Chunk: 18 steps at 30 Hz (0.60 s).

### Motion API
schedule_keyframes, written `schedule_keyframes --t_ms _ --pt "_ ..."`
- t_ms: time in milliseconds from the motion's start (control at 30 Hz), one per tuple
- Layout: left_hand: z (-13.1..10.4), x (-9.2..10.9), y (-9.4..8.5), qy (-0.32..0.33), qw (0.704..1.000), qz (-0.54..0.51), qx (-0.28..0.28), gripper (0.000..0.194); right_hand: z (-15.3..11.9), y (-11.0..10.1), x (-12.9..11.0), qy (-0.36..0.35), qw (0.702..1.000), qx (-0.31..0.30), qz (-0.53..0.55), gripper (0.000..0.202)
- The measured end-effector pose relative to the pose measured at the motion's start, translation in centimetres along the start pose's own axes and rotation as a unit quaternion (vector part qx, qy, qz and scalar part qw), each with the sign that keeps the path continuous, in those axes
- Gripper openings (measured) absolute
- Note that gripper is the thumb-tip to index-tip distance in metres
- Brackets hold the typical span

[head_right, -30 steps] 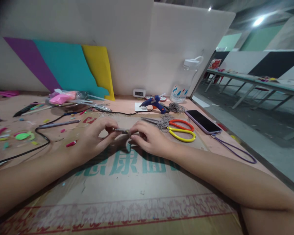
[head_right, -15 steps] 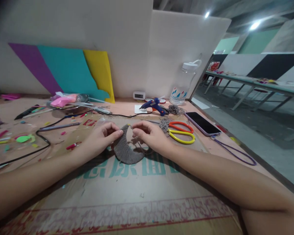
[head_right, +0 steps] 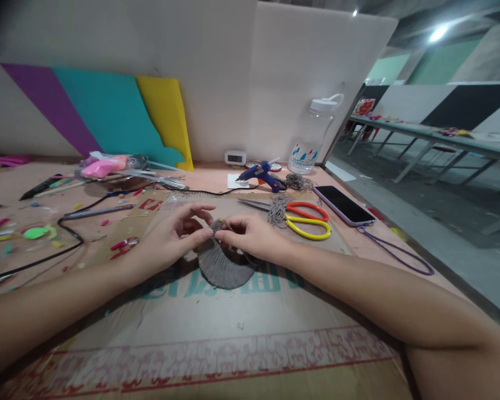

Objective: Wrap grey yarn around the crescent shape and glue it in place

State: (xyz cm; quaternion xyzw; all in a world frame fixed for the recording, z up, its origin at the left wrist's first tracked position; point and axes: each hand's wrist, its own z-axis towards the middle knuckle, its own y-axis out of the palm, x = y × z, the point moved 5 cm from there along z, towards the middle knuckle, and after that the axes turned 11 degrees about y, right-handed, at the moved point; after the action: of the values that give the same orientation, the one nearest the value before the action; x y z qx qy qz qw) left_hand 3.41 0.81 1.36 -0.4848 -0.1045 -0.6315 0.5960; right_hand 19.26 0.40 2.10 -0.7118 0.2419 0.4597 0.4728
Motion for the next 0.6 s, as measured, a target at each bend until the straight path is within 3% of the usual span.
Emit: schedule_keyframes --t_ms 267,600 --pt "0.0 1.5 -0.1 0.072 0.993 0.091 -0.015 0.032 -0.2 0.2 -0.3 -0.023 0.999 0.011 -0.033 0.036" --pt "-0.1 1.6 -0.1 0.068 0.991 0.11 -0.026 0.018 -0.3 0.1 -0.4 -0.048 0.995 0.035 -0.076 0.031"
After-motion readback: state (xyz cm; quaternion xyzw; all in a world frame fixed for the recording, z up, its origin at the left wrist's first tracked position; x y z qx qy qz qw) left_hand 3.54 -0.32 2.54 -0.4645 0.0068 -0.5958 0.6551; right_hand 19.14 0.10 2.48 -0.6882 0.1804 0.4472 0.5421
